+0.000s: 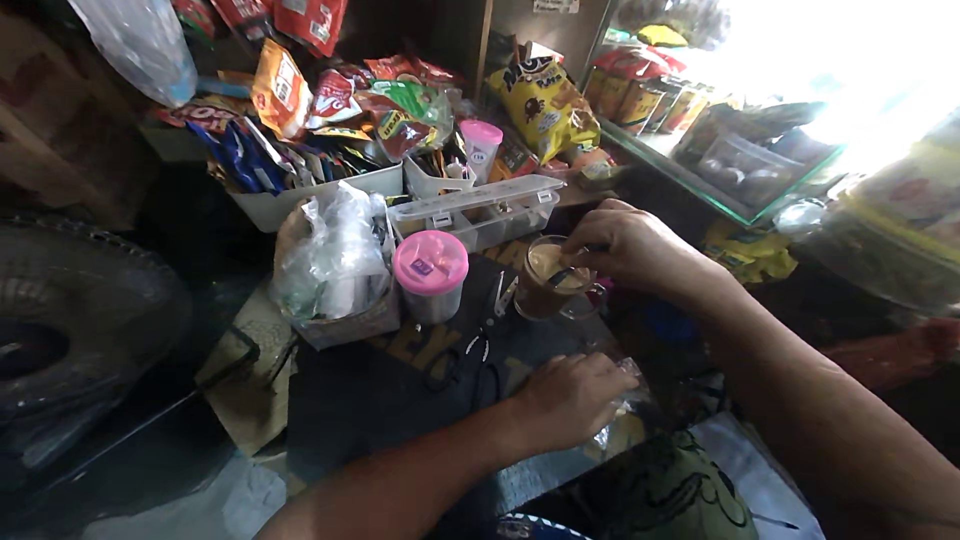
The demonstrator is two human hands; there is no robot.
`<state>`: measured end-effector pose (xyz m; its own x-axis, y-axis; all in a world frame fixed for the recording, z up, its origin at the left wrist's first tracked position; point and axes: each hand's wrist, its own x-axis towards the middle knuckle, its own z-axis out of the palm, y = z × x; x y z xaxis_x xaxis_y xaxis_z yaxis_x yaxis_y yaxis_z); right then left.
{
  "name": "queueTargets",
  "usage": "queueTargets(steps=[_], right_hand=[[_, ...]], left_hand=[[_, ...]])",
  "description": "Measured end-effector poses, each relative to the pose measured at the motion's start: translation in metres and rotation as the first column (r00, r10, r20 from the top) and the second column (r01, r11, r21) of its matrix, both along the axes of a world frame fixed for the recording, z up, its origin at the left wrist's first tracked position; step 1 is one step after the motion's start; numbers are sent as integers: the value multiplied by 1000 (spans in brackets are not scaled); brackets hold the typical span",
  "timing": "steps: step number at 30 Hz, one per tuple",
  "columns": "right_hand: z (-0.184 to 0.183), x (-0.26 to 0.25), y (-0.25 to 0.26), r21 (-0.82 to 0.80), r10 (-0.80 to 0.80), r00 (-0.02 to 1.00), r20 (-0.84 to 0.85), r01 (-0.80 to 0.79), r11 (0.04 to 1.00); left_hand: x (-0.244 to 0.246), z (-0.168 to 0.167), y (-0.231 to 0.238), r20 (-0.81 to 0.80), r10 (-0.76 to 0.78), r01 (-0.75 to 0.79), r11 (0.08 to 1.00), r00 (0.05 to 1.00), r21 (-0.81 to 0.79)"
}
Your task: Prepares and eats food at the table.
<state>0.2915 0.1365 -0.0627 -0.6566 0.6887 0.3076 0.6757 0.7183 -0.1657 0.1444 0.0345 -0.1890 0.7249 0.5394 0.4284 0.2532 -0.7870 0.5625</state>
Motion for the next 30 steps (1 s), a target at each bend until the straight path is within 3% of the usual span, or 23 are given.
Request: queueTargets(steps=[12, 16, 20, 30], right_hand=[[-8, 22, -6, -32, -44, 965, -258, 37, 999], [-21, 31, -9, -224, -144, 869, -474, 39, 974], [-32, 35, -11, -305, -192, 774, -604, -2, 952], [-53, 33, -8, -317, -189, 615, -765, -105, 942]], left_hand=[[-2, 8, -1, -50, -2, -1, 998, 999, -58], [-3, 6, -1, -28, 6, -6, 1000, 1000, -25], [-3, 7, 0, -34, 4, -5, 1000, 999, -24], [-2, 5, -1, -1, 7, -7, 1000, 1000, -4]])
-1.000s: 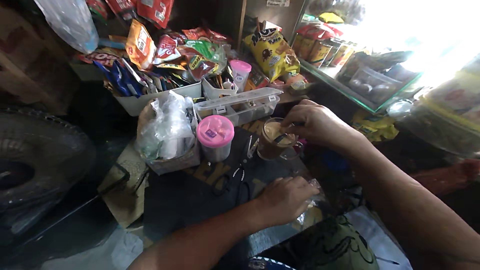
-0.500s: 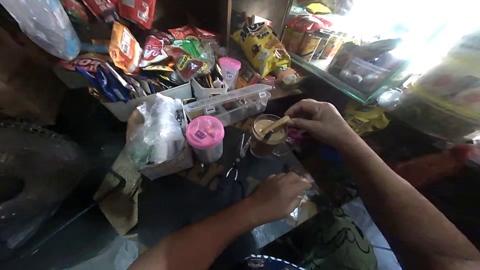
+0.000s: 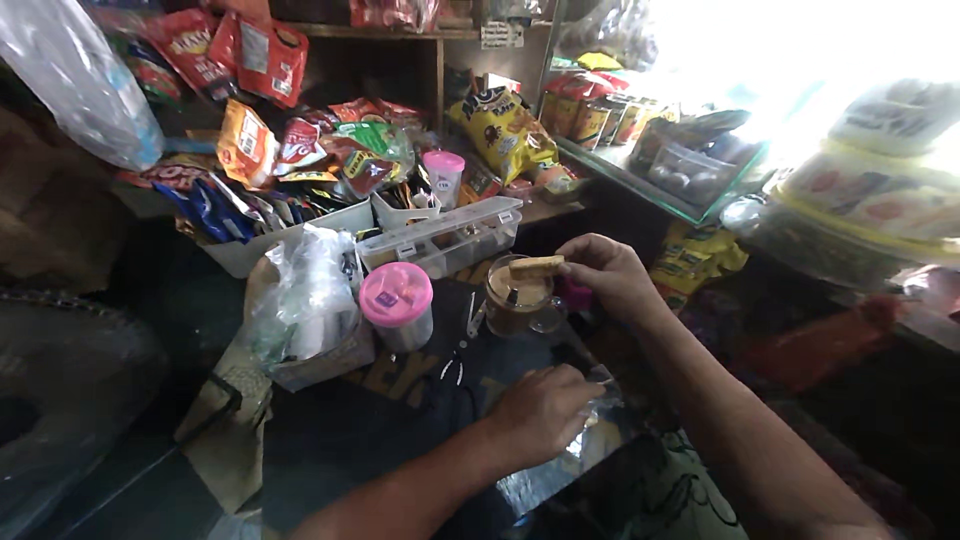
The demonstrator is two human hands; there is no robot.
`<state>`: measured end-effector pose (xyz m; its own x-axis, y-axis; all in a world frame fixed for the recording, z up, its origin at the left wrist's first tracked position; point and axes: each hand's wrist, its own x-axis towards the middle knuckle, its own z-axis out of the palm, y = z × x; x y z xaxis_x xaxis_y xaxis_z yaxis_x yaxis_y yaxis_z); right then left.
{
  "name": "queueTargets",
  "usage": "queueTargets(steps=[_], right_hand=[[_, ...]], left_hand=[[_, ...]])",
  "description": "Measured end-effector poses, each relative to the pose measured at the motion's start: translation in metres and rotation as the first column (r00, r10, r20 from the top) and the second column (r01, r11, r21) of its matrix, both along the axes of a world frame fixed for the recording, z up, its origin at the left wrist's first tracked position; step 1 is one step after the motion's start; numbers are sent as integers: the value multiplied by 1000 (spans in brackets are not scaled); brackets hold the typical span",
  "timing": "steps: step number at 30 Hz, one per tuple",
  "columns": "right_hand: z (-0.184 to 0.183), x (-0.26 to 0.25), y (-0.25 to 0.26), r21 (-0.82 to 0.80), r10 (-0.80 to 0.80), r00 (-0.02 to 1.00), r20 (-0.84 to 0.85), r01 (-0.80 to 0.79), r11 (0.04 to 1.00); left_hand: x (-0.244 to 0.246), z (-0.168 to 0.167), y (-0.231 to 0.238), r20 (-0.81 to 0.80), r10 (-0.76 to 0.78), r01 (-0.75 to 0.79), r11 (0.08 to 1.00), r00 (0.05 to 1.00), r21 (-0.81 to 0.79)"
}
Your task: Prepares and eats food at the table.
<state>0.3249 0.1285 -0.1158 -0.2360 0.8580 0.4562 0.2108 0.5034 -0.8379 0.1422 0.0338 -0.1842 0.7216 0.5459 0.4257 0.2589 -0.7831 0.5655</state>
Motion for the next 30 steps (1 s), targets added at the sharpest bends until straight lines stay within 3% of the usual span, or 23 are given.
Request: queueTargets(steps=[6, 11, 17, 23, 30], right_hand=[[0, -5, -2, -24, -49, 997, -59, 47, 999], [1, -3, -20, 1, -43, 940, -338, 46, 999], [14, -4, -69, 180, 174, 779, -602, -80, 980], [23, 6, -120, 537, 465, 755, -463, -179, 825], [32, 16, -173, 614, 622, 648, -439, -289, 735]], left_hand=[[2, -7, -2, 34, -13, 9, 993, 999, 122], [3, -7, -3, 26, -16, 13, 993, 1000, 121], [1, -6, -1, 59, -21, 13, 993, 998, 118], [-4, -12, 8, 59, 5, -15, 983, 998, 184], [-7, -12, 14, 48, 13, -22, 978, 999, 205]])
